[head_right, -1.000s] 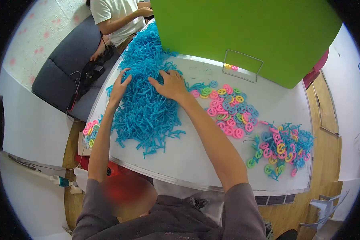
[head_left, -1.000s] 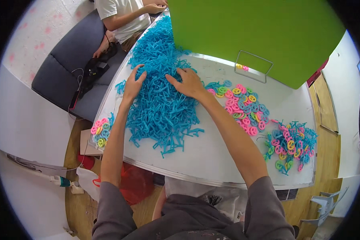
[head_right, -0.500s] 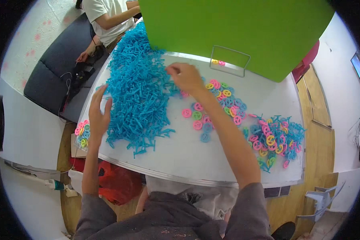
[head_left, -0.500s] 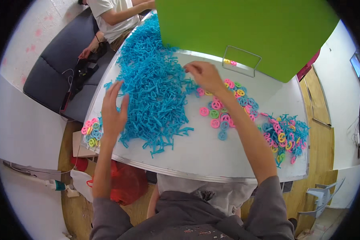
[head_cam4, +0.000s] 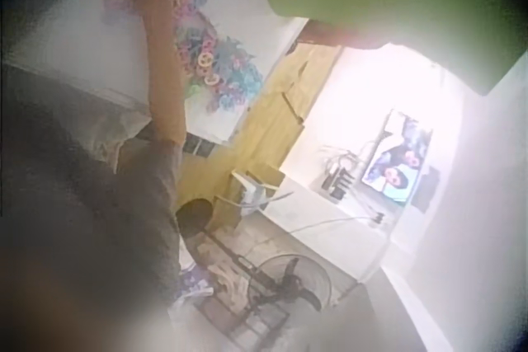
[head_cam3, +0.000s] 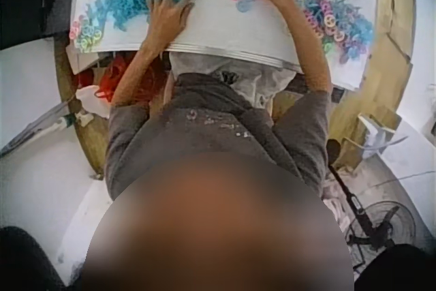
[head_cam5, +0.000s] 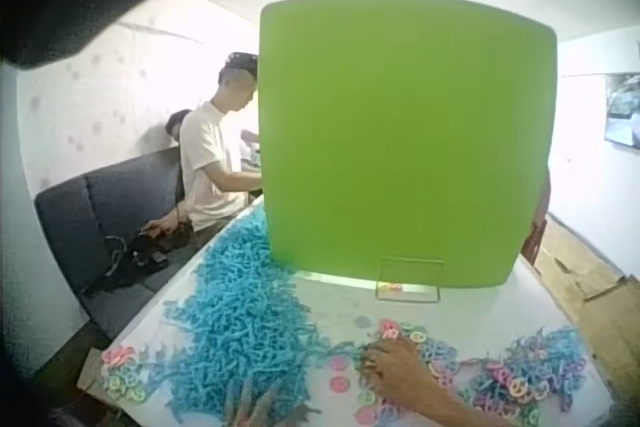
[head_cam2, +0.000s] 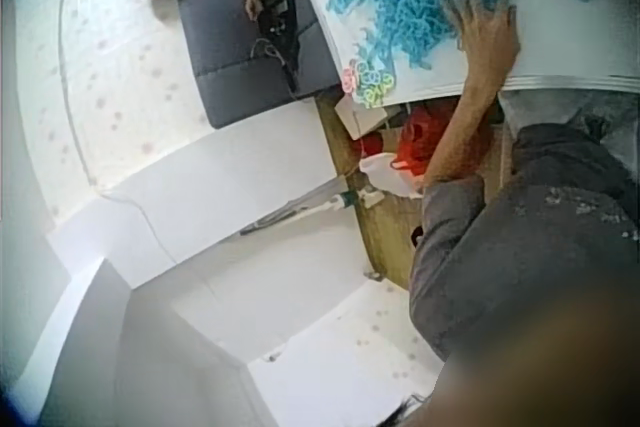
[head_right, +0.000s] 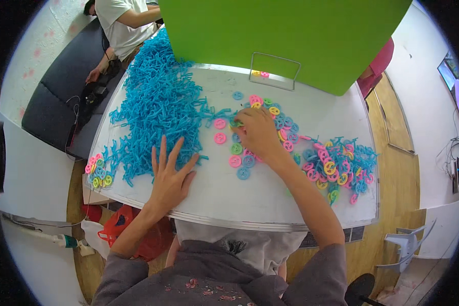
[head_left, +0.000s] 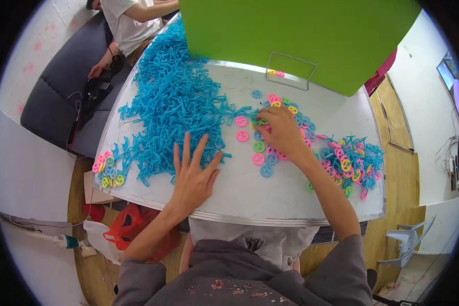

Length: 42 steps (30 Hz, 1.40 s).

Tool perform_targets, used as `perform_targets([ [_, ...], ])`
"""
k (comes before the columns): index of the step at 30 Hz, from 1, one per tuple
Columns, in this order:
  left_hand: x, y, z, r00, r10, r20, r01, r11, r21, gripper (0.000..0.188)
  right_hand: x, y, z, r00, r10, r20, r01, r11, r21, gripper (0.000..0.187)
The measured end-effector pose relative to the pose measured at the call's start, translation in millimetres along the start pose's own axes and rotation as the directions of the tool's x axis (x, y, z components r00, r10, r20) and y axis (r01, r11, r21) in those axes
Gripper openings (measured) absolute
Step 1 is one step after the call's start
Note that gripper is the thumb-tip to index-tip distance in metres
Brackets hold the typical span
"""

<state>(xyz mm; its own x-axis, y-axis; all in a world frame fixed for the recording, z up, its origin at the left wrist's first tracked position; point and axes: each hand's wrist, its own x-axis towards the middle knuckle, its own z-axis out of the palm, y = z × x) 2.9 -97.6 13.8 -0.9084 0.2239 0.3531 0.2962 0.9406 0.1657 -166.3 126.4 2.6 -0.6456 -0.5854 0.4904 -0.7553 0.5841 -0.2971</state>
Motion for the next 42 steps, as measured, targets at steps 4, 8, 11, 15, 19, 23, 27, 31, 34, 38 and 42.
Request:
perform_targets([
  [4,20,21,-2,0.988,-0.042,-0.149,0.030,0.996,-0.084,0.038,8,-7,2,0.992,0.060,-0.108,-0.063,0.998,-0.025,0.018],
  [8,44,34,2,0.983,-0.039,-0.181,0.002,0.980,-0.201,0.039,12,-8,-7,0.967,0.143,-0.211,-0.133,0.989,0.062,0.015],
  [11,52,42,-2,0.963,-0.087,-0.255,0.002,0.949,-0.314,0.042,9,-37,-28,0.861,0.433,-0.267,-0.294,0.852,0.434,0.018],
  [15,59,76,-7,0.915,-0.404,-0.011,0.174,0.419,-0.891,0.038,-27,-61,-56,0.764,0.634,0.121,-0.515,0.486,0.706,0.021],
  [19,38,101,11,0.907,-0.402,0.125,0.199,0.147,-0.969,0.032,-91,-89,-63,0.709,0.675,0.204,-0.488,0.260,0.833,0.021],
  [23,13,117,14,0.920,-0.318,0.227,0.285,0.149,-0.947,0.023,-145,-103,-64,0.747,0.617,0.248,-0.417,0.143,0.898,0.015],
  [27,-2,119,23,0.893,-0.118,0.433,0.444,0.091,-0.891,0.019,-164,-108,-87,0.702,0.533,0.473,-0.451,-0.182,0.874,0.021],
  [31,-1,128,25,0.799,0.026,0.600,0.594,-0.183,-0.783,0.022,-182,-108,-91,0.746,0.403,0.530,-0.535,-0.111,0.837,0.024],
  [34,17,131,27,0.804,0.095,0.587,0.590,-0.005,-0.807,0.031,-195,-104,-86,0.761,0.556,0.334,-0.462,0.103,0.881,0.019],
  [38,105,133,51,0.951,0.263,-0.161,-0.306,0.876,-0.373,0.043,-210,-94,-97,0.722,0.660,0.205,-0.458,0.235,0.857,0.018],
  [42,169,132,103,0.869,0.495,0.008,-0.485,0.854,-0.191,0.049,-188,-90,-112,0.848,0.520,-0.100,-0.393,0.746,0.538,0.013],
])
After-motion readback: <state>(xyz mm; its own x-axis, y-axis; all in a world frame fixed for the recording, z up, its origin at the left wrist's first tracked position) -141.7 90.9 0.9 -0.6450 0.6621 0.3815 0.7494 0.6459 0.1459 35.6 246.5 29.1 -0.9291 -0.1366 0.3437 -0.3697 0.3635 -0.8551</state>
